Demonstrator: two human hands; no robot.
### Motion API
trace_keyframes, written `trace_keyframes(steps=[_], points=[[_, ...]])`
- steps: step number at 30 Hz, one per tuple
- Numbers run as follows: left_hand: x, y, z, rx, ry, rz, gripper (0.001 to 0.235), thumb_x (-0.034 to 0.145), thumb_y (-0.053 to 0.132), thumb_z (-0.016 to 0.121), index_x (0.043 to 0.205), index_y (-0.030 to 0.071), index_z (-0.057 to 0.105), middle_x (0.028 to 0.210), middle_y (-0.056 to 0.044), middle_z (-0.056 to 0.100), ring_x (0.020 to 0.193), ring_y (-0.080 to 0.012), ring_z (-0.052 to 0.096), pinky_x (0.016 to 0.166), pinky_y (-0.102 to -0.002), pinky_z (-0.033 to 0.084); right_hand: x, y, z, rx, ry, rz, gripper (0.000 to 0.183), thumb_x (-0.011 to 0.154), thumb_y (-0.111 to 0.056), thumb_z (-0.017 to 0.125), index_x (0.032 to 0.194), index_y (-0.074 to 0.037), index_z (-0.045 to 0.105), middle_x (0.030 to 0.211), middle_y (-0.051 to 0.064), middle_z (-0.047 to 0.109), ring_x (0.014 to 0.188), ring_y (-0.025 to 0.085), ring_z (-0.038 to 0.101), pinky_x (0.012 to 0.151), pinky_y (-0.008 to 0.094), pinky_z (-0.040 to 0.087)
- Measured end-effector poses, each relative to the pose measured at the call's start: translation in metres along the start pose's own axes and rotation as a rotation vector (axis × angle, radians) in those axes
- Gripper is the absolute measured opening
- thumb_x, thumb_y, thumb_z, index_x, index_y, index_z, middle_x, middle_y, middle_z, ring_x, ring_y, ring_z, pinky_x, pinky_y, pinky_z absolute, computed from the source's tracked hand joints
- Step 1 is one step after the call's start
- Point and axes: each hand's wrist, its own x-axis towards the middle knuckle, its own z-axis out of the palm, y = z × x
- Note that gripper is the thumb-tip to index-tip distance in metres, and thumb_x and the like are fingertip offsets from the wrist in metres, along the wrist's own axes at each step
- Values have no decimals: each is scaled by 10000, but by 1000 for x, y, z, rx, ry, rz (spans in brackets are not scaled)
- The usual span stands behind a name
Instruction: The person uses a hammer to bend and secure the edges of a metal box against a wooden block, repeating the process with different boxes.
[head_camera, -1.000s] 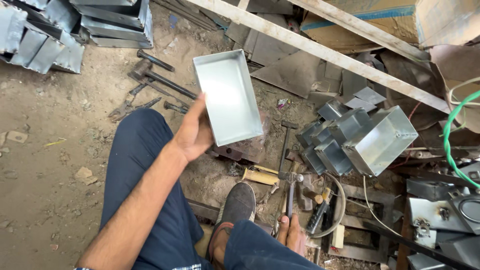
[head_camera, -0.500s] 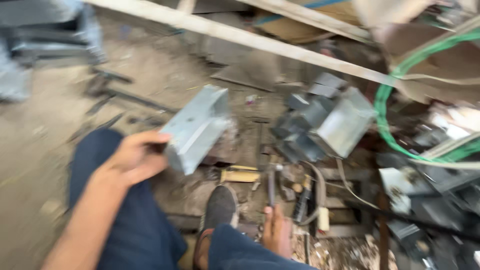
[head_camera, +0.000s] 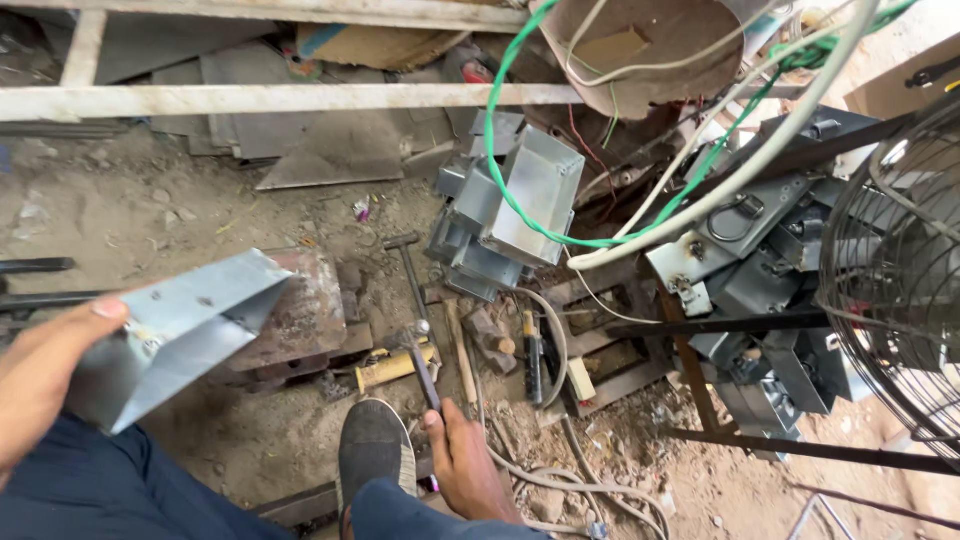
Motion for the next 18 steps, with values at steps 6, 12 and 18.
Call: trace_keyframes(steps=[6, 12, 18], points=[[15, 26, 19, 703, 109, 221, 658, 1015, 553, 446, 1570, 231, 590, 1204, -228, 758, 1191, -391, 655, 1075, -431, 447, 1, -24, -12, -22, -97, 43, 440, 1081, -416, 395, 1212, -32, 564, 881, 215, 622, 886, 339, 542, 831, 468, 439], [16, 69, 43, 1195, 291, 509, 769, 940, 636, 418, 1546, 169, 503, 1313, -193, 647, 1157, -445, 626, 920, -607, 472, 4, -26, -13, -58, -105, 26, 411, 1067, -413, 400, 1176, -48, 555, 836, 203, 615, 843, 326, 537, 788, 474, 437], [14, 89, 86, 989, 150, 422, 705, 1005, 615, 446, 1563, 189, 516, 1389, -170, 637, 1092, -374, 715, 901, -554, 576, 25, -27, 7, -50, -117, -119, 330, 1105, -315, 466, 1094, -8, 588, 623, 129, 566, 565, 288, 506, 581, 491, 419]])
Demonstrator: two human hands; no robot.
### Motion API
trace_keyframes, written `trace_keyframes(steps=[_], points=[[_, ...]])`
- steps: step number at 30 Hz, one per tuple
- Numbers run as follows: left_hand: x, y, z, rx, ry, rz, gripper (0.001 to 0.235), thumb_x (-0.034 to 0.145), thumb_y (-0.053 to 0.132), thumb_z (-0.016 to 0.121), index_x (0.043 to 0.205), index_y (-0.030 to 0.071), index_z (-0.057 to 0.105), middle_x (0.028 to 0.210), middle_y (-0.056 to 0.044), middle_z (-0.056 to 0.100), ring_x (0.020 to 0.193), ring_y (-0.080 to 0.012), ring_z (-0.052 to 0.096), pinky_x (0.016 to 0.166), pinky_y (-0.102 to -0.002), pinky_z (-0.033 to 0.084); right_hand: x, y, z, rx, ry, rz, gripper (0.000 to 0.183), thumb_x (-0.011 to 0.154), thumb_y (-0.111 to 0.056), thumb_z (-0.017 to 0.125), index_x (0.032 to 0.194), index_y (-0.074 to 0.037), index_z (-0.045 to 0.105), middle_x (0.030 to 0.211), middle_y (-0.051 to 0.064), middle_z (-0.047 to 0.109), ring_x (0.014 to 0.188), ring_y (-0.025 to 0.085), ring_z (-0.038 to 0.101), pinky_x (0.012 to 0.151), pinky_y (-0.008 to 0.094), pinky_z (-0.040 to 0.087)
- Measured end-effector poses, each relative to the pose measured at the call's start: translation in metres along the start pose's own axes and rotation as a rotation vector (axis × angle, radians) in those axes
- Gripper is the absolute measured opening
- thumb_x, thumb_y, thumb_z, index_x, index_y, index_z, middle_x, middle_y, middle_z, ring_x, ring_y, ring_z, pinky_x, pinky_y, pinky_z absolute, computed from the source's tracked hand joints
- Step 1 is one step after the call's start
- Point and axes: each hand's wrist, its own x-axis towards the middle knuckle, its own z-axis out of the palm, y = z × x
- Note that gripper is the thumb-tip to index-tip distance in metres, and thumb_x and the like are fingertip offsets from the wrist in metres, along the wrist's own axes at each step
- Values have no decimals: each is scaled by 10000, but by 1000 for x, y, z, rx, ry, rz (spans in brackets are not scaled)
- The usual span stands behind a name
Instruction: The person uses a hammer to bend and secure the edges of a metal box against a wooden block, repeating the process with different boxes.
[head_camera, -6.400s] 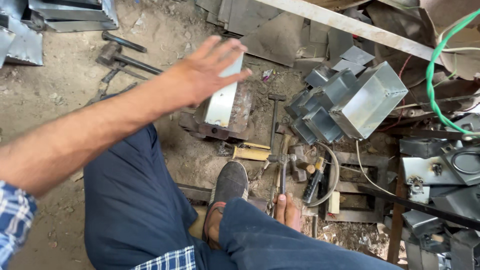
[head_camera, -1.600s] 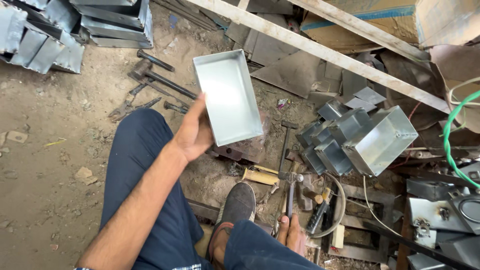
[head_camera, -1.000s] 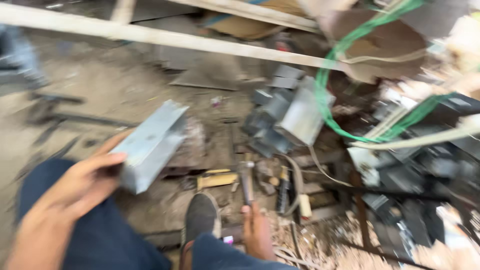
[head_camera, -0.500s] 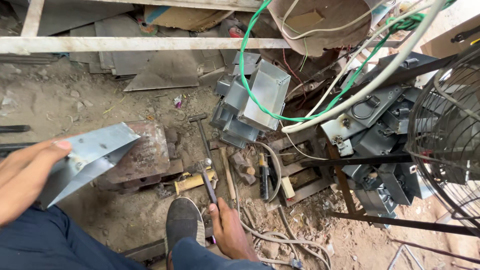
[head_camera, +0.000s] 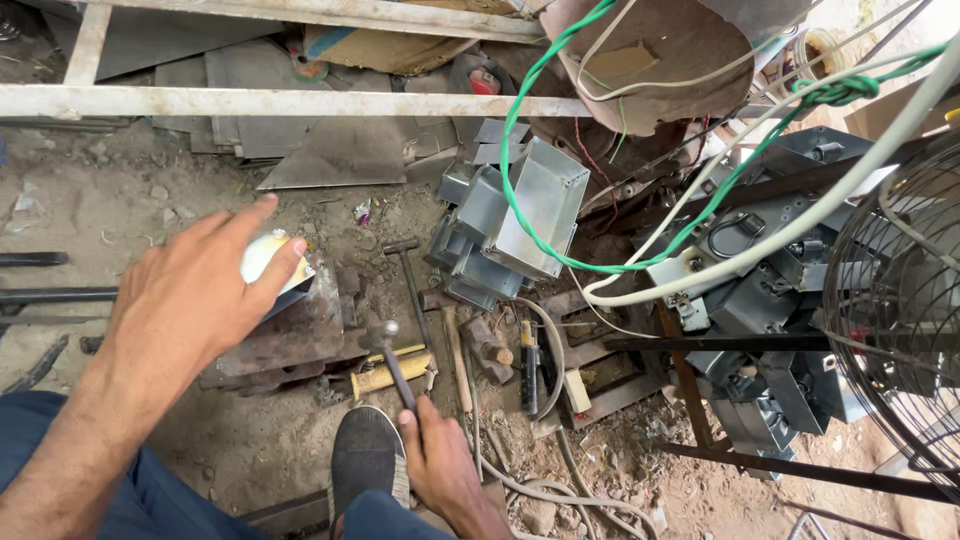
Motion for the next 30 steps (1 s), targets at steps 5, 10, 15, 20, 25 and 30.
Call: trace_keyframes(steps=[5, 10, 15, 20, 25, 30], points=[[-4, 0, -14, -26, 140, 19, 671, 950, 601, 525, 1402, 112, 602, 1329, -195, 643, 1095, -400, 678, 905, -544, 534, 12, -17, -1, 64, 115, -263, 277, 1095, -218, 559, 1261, 3, 574, 561, 101, 579, 391, 217, 511, 421, 448, 382], [-8, 6, -6, -181, 226, 131, 526, 973, 576, 516, 1210, 158, 729, 1229, -146, 715, 1043, -410, 680, 884, -541, 532, 16, -31, -3, 2, 74, -48, 611, 1013, -196, 565, 1576, -223, 331, 549, 185, 595, 444, 329, 556, 468, 503, 418], [-6, -9, 0, -239, 309, 172, 558, 971, 603, 549, 1053, 108, 793, 944, -208, 749, 904, -443, 697, 802, -554, 534, 30, -17, 9, -108, 134, -347, 698, 954, -123, 599, 1586, -296, 359, 684, 178, 625, 596, 329, 643, 600, 483, 500], [-8, -15, -4, -295, 148, 101, 569, 972, 597, 543, 848, 102, 792, 710, -149, 739, 671, -333, 744, 695, -489, 579, 38, -9, 24, -208, 190, -428, 617, 999, -151, 602, 1567, -277, 399, 643, 113, 638, 503, 257, 587, 495, 438, 466], [-9, -17, -4, -304, 218, 147, 542, 934, 585, 598, 809, 105, 814, 646, -129, 720, 609, -295, 722, 605, -477, 558, 55, -6, 38, -167, 358, -701, 635, 1020, -141, 580, 1606, -233, 353, 724, 78, 649, 500, 145, 537, 442, 352, 454], [-9, -16, -4, -282, 196, 138, 547, 949, 588, 586, 855, 100, 812, 653, -122, 723, 599, -274, 728, 594, -444, 570, 82, -25, 56, -260, 139, -490, 646, 1047, -129, 551, 1626, -223, 279, 573, 54, 589, 409, 173, 459, 373, 374, 416]])
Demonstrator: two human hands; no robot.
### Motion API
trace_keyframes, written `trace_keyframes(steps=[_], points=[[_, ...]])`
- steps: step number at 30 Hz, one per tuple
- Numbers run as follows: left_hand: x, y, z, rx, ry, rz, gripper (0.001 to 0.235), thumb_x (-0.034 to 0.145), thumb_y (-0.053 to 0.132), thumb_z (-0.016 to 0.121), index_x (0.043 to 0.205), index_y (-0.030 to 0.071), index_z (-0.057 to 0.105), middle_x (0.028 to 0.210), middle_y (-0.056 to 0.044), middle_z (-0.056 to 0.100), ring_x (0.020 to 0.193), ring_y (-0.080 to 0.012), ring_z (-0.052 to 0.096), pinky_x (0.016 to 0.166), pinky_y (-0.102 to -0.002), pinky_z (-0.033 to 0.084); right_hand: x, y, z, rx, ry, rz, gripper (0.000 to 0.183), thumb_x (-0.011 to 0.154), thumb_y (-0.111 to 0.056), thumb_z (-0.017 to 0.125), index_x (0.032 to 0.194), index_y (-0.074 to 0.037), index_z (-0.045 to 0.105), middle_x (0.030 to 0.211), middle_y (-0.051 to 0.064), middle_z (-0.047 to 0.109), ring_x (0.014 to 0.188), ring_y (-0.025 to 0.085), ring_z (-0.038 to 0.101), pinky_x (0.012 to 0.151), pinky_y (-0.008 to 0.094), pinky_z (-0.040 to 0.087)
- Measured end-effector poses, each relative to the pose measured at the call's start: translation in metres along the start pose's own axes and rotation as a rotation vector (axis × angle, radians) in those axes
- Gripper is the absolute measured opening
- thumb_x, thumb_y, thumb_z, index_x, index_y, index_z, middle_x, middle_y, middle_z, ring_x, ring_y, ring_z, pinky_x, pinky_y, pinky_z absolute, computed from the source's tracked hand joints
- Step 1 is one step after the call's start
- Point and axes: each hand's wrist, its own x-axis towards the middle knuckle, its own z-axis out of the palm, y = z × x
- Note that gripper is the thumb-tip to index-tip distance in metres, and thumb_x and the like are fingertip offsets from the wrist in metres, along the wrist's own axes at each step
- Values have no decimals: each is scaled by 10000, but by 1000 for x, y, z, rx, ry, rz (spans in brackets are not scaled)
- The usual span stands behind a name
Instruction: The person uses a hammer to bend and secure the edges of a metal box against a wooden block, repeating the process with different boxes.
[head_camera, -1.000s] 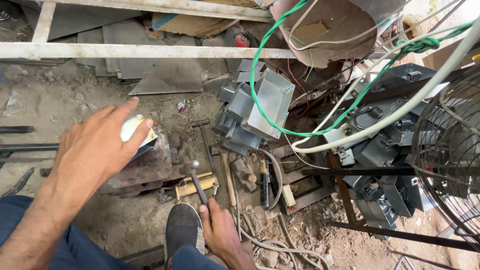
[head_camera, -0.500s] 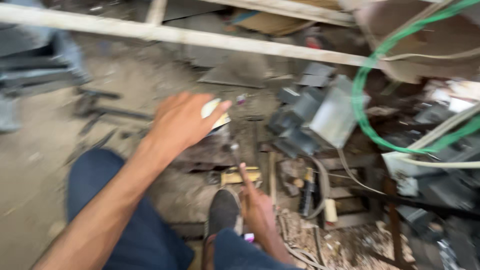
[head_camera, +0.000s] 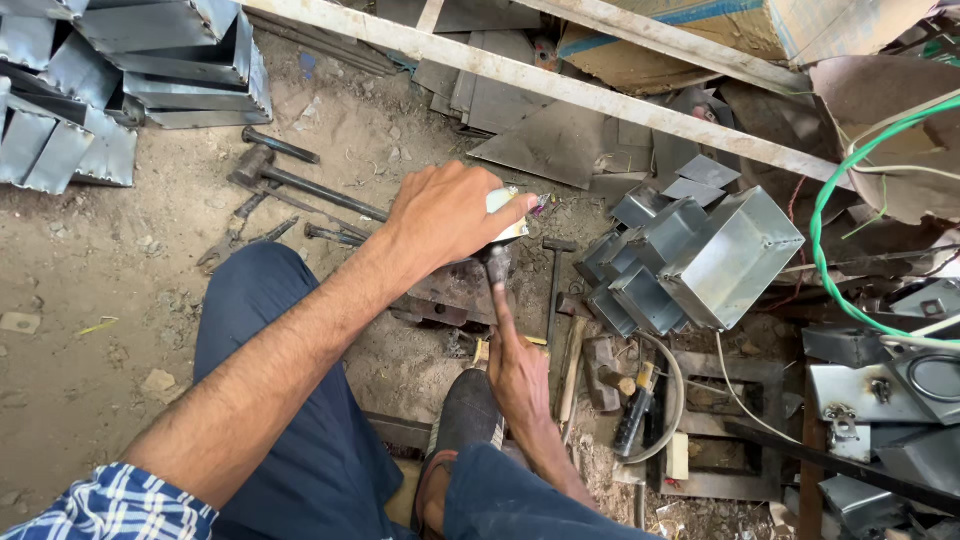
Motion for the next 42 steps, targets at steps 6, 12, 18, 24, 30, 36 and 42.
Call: trace_keyframes(steps=[6, 12, 18, 24, 30, 36, 42], points=[[-1, -4, 3, 8, 24, 35, 546, 958, 582, 574, 885, 96, 814, 642, -123, 719, 575, -259, 723, 559, -426, 577, -7, -17, 0, 17, 65, 24, 677, 1017, -150, 562, 1631, -233, 290, 555, 55, 556, 415, 142, 450, 390, 380, 418], [1, -3, 2, 41, -29, -14, 608, 964, 609, 563, 815, 66, 790, 654, -160, 719, 603, -320, 734, 577, -470, 576, -16, -25, -1, 119, 60, 63, 615, 1054, -149, 540, 1605, -271, 296, 595, 63, 595, 428, 208, 523, 385, 386, 461], [-1, -6, 5, 26, 80, 61, 600, 947, 598, 590, 810, 51, 795, 662, -186, 709, 620, -363, 721, 605, -488, 573, -22, -35, -4, 92, 217, -146, 679, 1005, -96, 555, 1630, -212, 318, 726, 142, 641, 562, 278, 622, 499, 446, 462], [1, -7, 4, 40, 34, 41, 615, 955, 599, 586, 805, 37, 786, 654, -176, 710, 621, -337, 727, 619, -481, 580, -20, -36, -5, 96, 87, -8, 652, 1013, -99, 551, 1609, -230, 323, 630, 130, 623, 492, 256, 600, 467, 432, 464], [1, -4, 1, 12, -14, -11, 610, 950, 607, 565, 819, 50, 776, 658, -167, 720, 622, -318, 739, 653, -483, 591, -21, -49, 0, 151, -20, 42, 623, 1025, -113, 573, 1583, -249, 333, 691, 110, 670, 475, 262, 589, 439, 407, 495], [0, 2, 2, 45, 41, -34, 598, 928, 672, 567, 844, 131, 807, 801, -203, 729, 782, -440, 697, 705, -557, 544, -21, -50, -1, 86, 36, -132, 742, 936, 18, 597, 1601, -261, 422, 774, 183, 641, 573, 317, 599, 562, 440, 511], [12, 23, -4, 147, -160, -195, 580, 961, 671, 529, 1097, 189, 823, 866, -196, 786, 863, -422, 751, 832, -541, 568, -13, -46, -26, 143, 54, -187, 801, 921, 15, 575, 1649, -237, 357, 906, 171, 655, 681, 361, 617, 615, 484, 499]])
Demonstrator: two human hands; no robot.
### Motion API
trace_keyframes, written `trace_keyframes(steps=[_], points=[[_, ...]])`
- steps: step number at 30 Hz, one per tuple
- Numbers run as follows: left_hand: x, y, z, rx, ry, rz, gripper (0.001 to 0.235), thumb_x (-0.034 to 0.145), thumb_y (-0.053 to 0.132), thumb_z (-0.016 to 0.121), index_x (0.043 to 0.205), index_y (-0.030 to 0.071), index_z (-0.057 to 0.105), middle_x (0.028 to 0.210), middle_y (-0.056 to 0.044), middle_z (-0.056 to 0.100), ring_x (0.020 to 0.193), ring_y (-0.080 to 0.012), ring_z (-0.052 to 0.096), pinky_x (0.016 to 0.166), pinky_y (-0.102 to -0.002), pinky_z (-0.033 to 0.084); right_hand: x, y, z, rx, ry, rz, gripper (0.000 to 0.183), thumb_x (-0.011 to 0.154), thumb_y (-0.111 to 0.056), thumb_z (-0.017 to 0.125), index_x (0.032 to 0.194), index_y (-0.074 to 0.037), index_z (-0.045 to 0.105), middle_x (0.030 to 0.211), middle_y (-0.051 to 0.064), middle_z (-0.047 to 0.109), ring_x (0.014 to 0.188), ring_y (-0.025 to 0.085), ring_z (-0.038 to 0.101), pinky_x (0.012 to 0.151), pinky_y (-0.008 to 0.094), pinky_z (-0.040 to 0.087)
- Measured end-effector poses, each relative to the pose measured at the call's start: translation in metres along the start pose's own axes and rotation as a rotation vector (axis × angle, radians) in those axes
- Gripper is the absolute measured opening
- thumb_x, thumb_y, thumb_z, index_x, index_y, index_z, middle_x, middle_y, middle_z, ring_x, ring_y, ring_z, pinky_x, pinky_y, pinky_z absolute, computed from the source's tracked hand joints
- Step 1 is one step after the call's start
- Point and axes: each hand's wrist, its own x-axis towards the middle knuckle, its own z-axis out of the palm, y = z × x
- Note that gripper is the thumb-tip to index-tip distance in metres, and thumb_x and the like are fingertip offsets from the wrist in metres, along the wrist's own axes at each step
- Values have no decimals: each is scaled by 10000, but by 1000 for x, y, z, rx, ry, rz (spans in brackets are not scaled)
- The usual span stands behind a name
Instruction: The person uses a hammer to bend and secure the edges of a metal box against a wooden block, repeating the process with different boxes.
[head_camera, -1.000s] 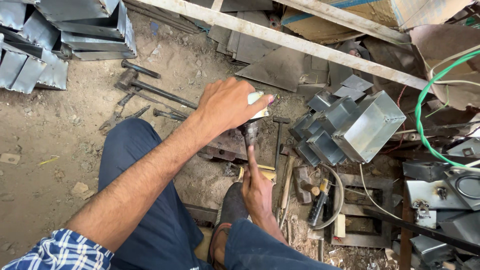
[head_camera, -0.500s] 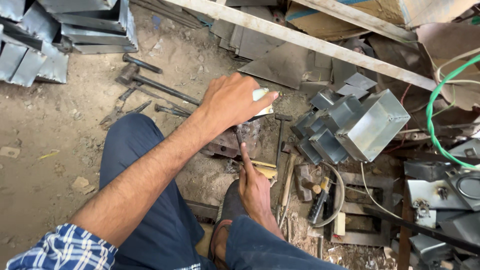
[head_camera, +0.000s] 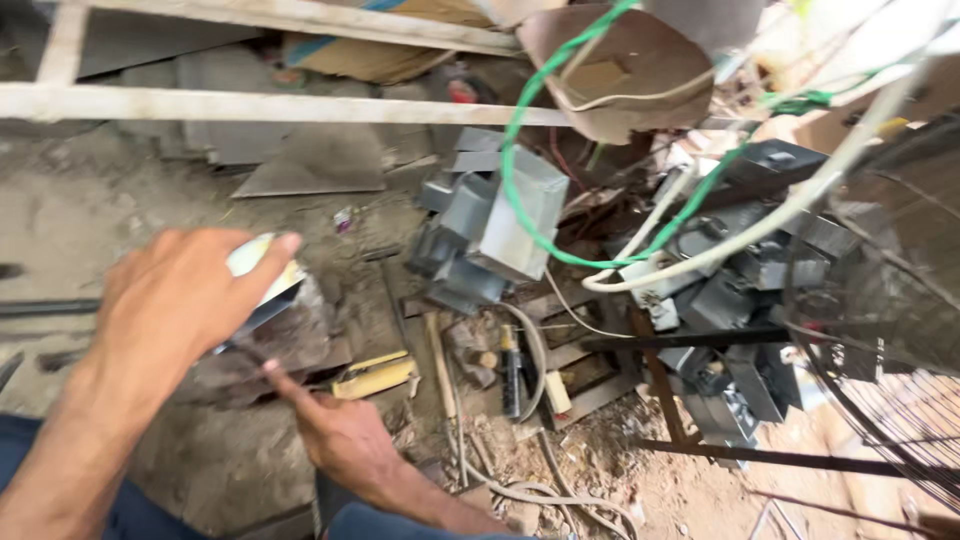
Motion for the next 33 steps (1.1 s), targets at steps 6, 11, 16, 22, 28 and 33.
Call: trace_keyframes(steps=[6, 11, 16, 22, 28, 33], points=[[-2, -1, 2, -1, 38, 7, 567, 944, 651, 542, 1138, 198, 824, 920, -206, 776, 911, -449, 731, 853, -537, 572, 13, -5, -9, 31, -149, 128, 754, 988, -53, 564, 1668, -250, 306, 858, 161, 661, 638, 375, 619, 597, 508, 485], [-2, -4, 5, -30, 31, 0, 601, 944, 659, 532, 1177, 174, 801, 917, -209, 783, 904, -421, 753, 842, -530, 584, 18, -8, -7, 42, -102, 61, 708, 1006, -67, 551, 1647, -262, 323, 923, 153, 688, 645, 371, 633, 558, 496, 495], [2, -1, 3, -7, 10, -27, 606, 943, 665, 537, 1179, 176, 806, 907, -225, 783, 904, -440, 749, 843, -542, 581, 28, -5, -14, 8, -82, 52, 782, 940, -68, 553, 1658, -249, 302, 889, 185, 679, 626, 373, 633, 576, 499, 509], [4, -4, 6, -20, 23, 2, 603, 944, 663, 534, 1157, 171, 810, 914, -224, 778, 909, -441, 750, 836, -537, 589, 31, 7, -19, -33, 0, 153, 725, 1012, -75, 543, 1664, -261, 287, 755, 182, 628, 551, 344, 605, 538, 491, 485], [2, -4, 4, -84, 144, 90, 609, 893, 679, 573, 1006, 134, 820, 894, -220, 753, 887, -455, 709, 783, -568, 550, 18, 12, -14, -94, -69, 293, 787, 948, -37, 561, 1637, -324, 314, 655, 187, 603, 537, 355, 606, 533, 515, 467], [-15, -13, 1, -166, 201, 77, 603, 904, 669, 559, 860, 136, 835, 799, -199, 730, 795, -439, 696, 723, -550, 541, -2, 3, -21, 72, -2, 286, 721, 937, -66, 578, 1587, -294, 364, 696, 197, 633, 518, 353, 622, 518, 467, 482]])
